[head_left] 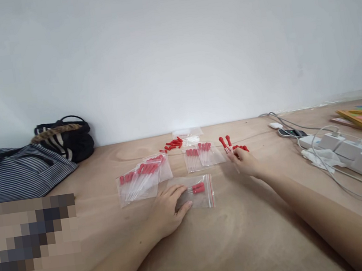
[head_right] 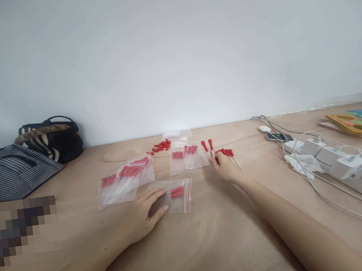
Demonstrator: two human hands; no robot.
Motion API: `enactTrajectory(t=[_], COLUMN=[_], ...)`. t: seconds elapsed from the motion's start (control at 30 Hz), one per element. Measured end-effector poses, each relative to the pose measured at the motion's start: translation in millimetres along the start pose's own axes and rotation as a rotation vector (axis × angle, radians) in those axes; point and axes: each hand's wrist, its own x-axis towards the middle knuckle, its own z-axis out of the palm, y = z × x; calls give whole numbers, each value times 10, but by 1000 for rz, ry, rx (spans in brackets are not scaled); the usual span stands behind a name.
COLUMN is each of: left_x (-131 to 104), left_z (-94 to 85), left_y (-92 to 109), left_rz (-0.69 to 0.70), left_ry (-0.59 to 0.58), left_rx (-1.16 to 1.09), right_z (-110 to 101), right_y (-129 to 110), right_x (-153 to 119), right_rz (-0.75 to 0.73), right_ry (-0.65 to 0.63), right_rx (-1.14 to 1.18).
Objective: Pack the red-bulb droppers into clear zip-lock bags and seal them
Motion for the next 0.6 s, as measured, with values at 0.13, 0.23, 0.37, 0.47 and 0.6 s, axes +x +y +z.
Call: enactTrajectory(t=[0.13,0.23,0.37,0.47,0.6], left_x=[-8,-10,-13,-18,-24], left_z=[7,11,28,45,54], left_y=[-3,-2,-10,-19,-23], left_rz=[2,-7,-20,-37,-53], left_ry=[26,48,68,87,90], left_rx=[-2,-2,14,29,39], right_z=[123,195,244,272,286], right_y=[-116,-218,-298,-311,-311], right_x=[-194,-322,-413,-440,-453], right_rz=[-121,-50,46,87,137], right_ry=[-177,-277,-313,-368,-396], right_rx=[560,892,1131,1194,1224])
